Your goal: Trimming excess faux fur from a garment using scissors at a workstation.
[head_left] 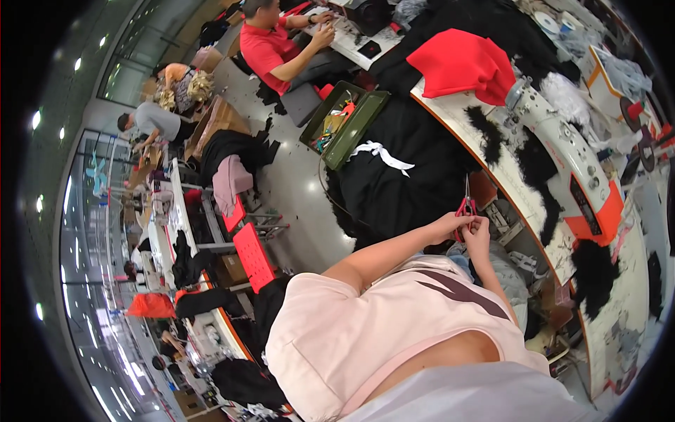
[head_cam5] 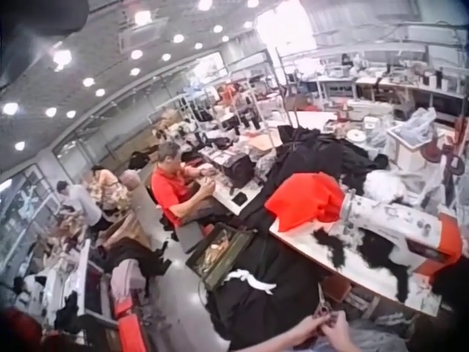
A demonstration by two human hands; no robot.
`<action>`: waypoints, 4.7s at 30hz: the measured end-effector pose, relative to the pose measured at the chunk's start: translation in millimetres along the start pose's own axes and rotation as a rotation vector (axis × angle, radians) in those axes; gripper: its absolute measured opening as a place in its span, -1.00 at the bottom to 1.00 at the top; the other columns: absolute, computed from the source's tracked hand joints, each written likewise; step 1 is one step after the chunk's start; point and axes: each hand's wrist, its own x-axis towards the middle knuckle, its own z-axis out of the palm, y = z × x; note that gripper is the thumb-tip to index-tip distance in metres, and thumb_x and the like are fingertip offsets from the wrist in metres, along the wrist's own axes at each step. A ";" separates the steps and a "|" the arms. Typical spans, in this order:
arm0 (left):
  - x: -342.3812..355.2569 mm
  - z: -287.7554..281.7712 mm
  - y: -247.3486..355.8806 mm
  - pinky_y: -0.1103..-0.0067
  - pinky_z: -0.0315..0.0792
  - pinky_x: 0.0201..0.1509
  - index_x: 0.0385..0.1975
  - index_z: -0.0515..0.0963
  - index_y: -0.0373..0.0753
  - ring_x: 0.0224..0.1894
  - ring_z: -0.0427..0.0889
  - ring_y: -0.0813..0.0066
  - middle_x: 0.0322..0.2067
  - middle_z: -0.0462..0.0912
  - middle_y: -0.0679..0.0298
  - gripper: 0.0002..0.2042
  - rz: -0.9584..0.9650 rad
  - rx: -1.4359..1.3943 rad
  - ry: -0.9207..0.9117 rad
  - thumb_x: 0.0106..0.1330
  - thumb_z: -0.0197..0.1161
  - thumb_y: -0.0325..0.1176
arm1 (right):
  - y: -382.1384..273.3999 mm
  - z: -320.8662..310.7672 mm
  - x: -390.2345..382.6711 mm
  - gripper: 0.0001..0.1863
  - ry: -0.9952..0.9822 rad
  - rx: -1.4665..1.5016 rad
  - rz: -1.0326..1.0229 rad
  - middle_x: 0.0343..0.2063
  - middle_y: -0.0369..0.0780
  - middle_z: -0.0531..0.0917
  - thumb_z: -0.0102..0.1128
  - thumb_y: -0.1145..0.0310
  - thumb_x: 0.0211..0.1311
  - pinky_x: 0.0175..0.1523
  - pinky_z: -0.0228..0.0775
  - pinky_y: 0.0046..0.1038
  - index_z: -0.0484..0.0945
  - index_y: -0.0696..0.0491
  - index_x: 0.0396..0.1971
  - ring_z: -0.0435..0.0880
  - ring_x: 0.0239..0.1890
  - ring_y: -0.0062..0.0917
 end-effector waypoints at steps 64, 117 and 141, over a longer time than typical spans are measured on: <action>-186.8 -268.5 -398.7 0.68 0.15 -0.65 -0.41 0.46 -0.29 -0.70 0.27 0.71 -0.57 0.50 0.35 -0.78 0.334 -0.926 1.747 0.42 0.03 -0.29 | 193.0 -73.6 -18.7 -0.72 -0.363 -1.078 0.170 -0.45 -0.15 0.58 0.23 0.39 0.08 -0.23 0.37 -0.42 0.48 0.24 -0.25 0.53 -0.38 -0.49; -147.3 -11.8 166.8 0.69 0.11 -0.62 -0.31 0.62 -0.22 -0.71 0.23 0.73 -0.70 0.40 0.45 -0.54 0.507 0.715 0.342 0.38 -0.02 0.08 | -17.1 -22.3 -184.4 -0.69 0.529 0.144 0.221 -0.22 -0.11 0.63 0.26 0.26 0.18 -0.21 0.48 -0.44 0.40 0.14 -0.26 0.66 -0.32 -0.37; -12.5 86.6 99.4 0.71 0.37 -0.51 0.01 0.43 -0.39 -0.60 0.52 0.55 -0.49 0.59 0.24 -0.67 -0.172 0.803 -0.133 0.45 -0.05 -0.26 | 147.6 -173.9 80.3 -0.60 1.297 0.053 0.440 -0.35 0.06 0.56 0.33 0.45 -0.05 -0.14 0.35 -0.16 0.32 0.18 -0.26 0.53 -0.20 0.04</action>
